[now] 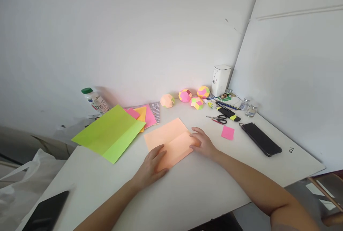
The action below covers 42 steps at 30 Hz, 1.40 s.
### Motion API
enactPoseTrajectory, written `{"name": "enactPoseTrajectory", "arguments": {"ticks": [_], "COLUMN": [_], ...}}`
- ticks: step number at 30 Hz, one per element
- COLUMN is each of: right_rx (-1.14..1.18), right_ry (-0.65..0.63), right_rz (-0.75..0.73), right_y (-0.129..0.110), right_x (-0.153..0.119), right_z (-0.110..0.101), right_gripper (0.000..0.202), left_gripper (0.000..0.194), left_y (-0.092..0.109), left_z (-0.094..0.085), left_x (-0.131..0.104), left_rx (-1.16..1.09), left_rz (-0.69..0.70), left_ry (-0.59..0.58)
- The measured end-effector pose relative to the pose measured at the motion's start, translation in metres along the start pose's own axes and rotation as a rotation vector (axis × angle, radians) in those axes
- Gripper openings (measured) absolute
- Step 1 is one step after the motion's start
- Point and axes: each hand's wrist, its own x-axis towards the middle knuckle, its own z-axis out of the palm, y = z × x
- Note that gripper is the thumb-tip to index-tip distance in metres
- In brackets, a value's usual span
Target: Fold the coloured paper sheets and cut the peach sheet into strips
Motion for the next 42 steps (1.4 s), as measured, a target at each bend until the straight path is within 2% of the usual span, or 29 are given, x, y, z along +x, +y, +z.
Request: {"name": "enactPoseTrajectory", "arguments": {"ticks": [6,13,17,20,25,30,35,39,42], "right_rx": [0.223,0.366,0.443,0.498,0.562,0.588,0.554,0.629,0.640], "right_ry": [0.056,0.012,0.088,0.119,0.090,0.044,-0.017,-0.116,-0.135], "right_rz": [0.137,0.333,0.378,0.395,0.393,0.384,0.289,0.233,0.169], "right_y": [-0.002,-0.005,-0.011,-0.018,-0.030,-0.035,-0.035,-0.036,-0.038], "right_x": [0.001,0.004,0.002,-0.002,-0.008,-0.011,-0.014,-0.017,-0.020], "right_z": [0.000,-0.006,-0.005,-0.004,-0.005,-0.005,-0.007,-0.008,-0.007], "right_gripper": [0.039,0.035,0.032,0.034,0.037,0.042,0.045,0.056,0.065], "left_gripper": [0.061,0.060,0.071,0.071,0.073,0.069,0.067,0.067,0.071], "left_y": [0.004,0.011,0.011,0.009,0.004,0.000,-0.001,-0.001,-0.002], "left_z": [-0.004,-0.010,-0.013,-0.015,-0.018,-0.023,-0.026,-0.024,-0.023], "left_x": [0.001,0.005,0.007,0.008,0.009,0.009,0.007,0.006,0.005], "left_rx": [0.030,0.143,0.211,0.205,0.139,0.039,0.020,0.021,0.041], "left_rz": [0.019,0.098,0.122,0.102,0.032,0.007,0.060,0.099,0.099], "left_ry": [-0.009,0.068,0.104,0.142,0.224,0.245,0.308,0.395,0.396]}}
